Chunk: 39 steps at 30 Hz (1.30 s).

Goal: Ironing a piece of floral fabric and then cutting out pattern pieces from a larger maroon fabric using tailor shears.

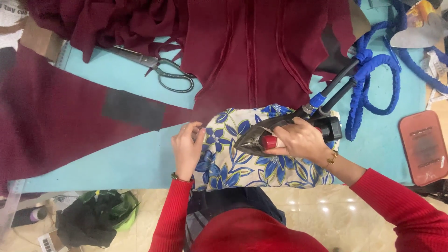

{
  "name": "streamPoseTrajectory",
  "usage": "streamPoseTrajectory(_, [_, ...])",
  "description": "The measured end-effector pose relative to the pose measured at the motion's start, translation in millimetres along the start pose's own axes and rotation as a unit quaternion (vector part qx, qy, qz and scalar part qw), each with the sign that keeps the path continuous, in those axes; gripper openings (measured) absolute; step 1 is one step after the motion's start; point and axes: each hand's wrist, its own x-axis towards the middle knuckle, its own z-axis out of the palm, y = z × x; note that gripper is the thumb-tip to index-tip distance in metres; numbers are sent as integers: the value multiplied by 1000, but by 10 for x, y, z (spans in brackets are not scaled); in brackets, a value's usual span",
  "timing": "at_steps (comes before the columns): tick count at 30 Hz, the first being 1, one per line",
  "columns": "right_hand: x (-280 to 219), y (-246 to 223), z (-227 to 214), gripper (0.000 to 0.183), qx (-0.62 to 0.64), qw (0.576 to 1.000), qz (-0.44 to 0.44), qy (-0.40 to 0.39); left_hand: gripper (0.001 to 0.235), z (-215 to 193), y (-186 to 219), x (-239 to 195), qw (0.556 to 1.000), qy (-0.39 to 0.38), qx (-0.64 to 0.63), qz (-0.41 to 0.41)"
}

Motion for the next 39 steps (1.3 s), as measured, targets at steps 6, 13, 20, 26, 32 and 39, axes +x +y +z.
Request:
streamPoseTrajectory(6, [-10, -21, -1, 56, -8, 1000, 5, 8, 20, 127, -61, 140, 999, -18, 25, 26])
streamPoseTrajectory(13, [-12, -53, -17, 58, -21, 1000, 17, 9, 26, 117, -23, 202, 997, -34, 57, 35])
streamPoseTrajectory(20, [151, -153, -1, 58, -21, 996, 86, -2, 27, -3, -101, 204, 998, -54, 42, 12])
streamPoseTrajectory(26, [468, -351, -4, 54, 36, 992, 114, -41, 25, 37, -136, 223, 996, -64, 55, 19])
streamPoseTrajectory(32, [494, -357, 23, 56, 14, 996, 80, -29, 26, -18, -64, 309, 996, -70, 50, 36])
streamPoseTrajectory(39, [372, -179, -29, 57, 10, 996, 67, -62, 27, -11, -90, 273, 993, -96, 52, 43])
